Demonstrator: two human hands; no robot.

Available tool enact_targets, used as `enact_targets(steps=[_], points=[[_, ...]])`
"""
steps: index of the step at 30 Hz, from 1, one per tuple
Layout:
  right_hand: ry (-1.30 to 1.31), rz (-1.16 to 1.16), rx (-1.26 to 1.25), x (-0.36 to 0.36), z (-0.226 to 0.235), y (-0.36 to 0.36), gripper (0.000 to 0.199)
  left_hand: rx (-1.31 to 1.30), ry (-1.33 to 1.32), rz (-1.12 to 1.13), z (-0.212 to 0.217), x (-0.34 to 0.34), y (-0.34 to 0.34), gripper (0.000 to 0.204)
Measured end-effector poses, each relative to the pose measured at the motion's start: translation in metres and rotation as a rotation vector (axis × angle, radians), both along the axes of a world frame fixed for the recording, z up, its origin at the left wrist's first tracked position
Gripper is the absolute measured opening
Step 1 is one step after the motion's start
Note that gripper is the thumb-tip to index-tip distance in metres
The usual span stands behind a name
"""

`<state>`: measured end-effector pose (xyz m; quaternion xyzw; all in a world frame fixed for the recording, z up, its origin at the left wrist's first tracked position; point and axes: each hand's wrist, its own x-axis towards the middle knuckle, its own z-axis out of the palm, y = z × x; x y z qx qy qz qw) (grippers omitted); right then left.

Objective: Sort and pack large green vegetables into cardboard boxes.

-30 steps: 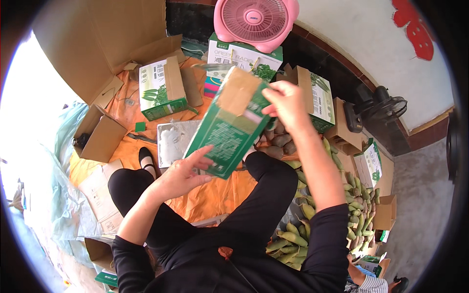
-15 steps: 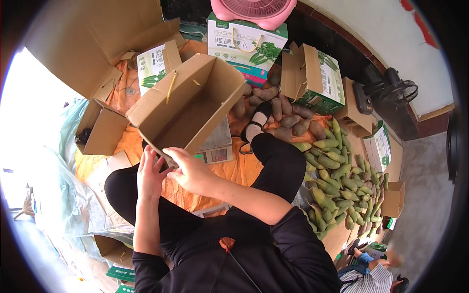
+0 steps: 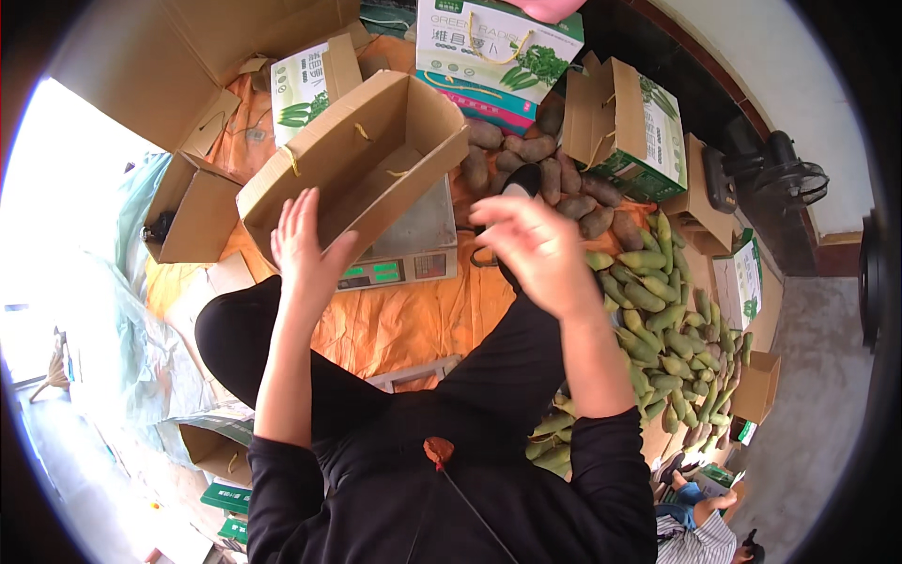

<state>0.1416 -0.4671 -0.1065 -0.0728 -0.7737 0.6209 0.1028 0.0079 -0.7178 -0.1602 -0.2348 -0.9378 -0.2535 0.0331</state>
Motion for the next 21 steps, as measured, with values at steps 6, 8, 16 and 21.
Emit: enact_targets(steps=[6, 8, 16, 21], points=[[-0.072, -0.41, 0.064, 0.049, -0.014, 0.082, 0.023, -0.206, -0.262, -0.159, -0.029, -0.019, 0.052, 0.072], [-0.206, -0.524, 0.116, 0.076, -0.045, 0.105, 0.022, -0.308, -0.194, -0.136, -0.032, -0.026, 0.056, 0.055], [-0.673, -0.724, 0.214, 0.253, -0.215, 0.135, 0.021, -0.246, -0.139, -0.243, -0.041, -0.035, 0.04, 0.032], [-1.217, -0.195, 0.973, 0.34, -0.272, 0.088, 0.011, -0.316, -0.128, -0.33, -0.05, -0.034, 0.015, 0.027]])
